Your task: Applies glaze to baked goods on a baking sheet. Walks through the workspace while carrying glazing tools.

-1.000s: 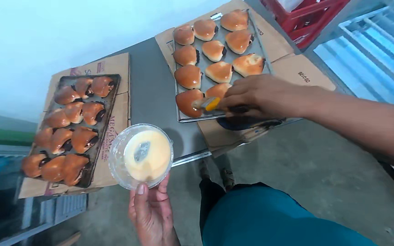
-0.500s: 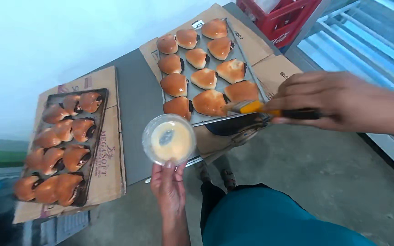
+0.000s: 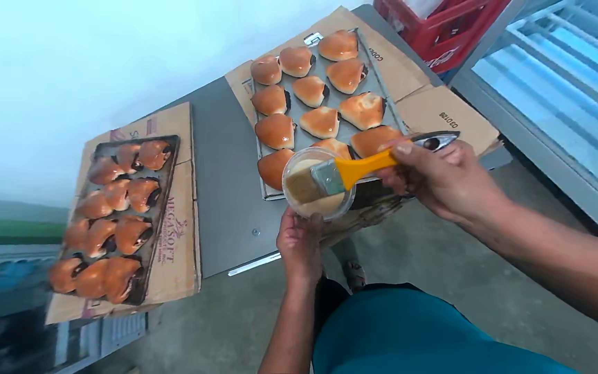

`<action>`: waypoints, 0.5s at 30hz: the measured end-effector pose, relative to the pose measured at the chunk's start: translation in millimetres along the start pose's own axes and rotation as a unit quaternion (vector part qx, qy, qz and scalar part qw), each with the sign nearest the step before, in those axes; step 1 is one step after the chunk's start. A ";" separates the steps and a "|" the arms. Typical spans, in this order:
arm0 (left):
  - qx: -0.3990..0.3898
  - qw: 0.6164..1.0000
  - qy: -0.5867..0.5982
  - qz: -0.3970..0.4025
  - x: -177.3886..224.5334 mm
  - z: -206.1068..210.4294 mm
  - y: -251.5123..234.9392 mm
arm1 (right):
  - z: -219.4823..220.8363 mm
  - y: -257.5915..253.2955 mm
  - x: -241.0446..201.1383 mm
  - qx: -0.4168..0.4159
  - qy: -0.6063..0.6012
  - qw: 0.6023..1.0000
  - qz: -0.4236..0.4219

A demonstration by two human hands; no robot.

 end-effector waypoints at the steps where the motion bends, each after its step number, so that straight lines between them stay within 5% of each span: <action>1: 0.005 1.000 0.010 -0.007 -0.2 -0.2 -0.1 | -4.6 -1.1 10.2 0.042 -0.054 0.995 0.067; 4: 0.041 0.998 0.033 -0.037 3.2 -2.8 -1.4 | -16.9 -2.7 35.1 0.131 -0.169 0.951 0.221; 7: 0.057 0.995 0.074 -0.041 13.8 -10.9 -7.4 | -34.7 -8.7 35.4 0.163 -0.186 0.939 0.239; 11: 0.081 0.993 0.081 -0.001 36.3 -24.1 -15.6 | -55.7 -37.1 -1.6 0.073 0.080 0.992 -0.059; 15: 0.111 0.989 0.084 0.039 57.5 -40.6 -9.1 | -35.8 -19.7 -22.3 -0.173 0.476 0.826 -0.247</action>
Point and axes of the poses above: each hand's wrist, its own y-axis away from the middle knuckle, its own z-axis out of the palm, x = y × z, the point moved 6 cm from there along -y, towards the middle knuckle, and after that the axes turned 3 degrees about y, right-handed, at the moved point
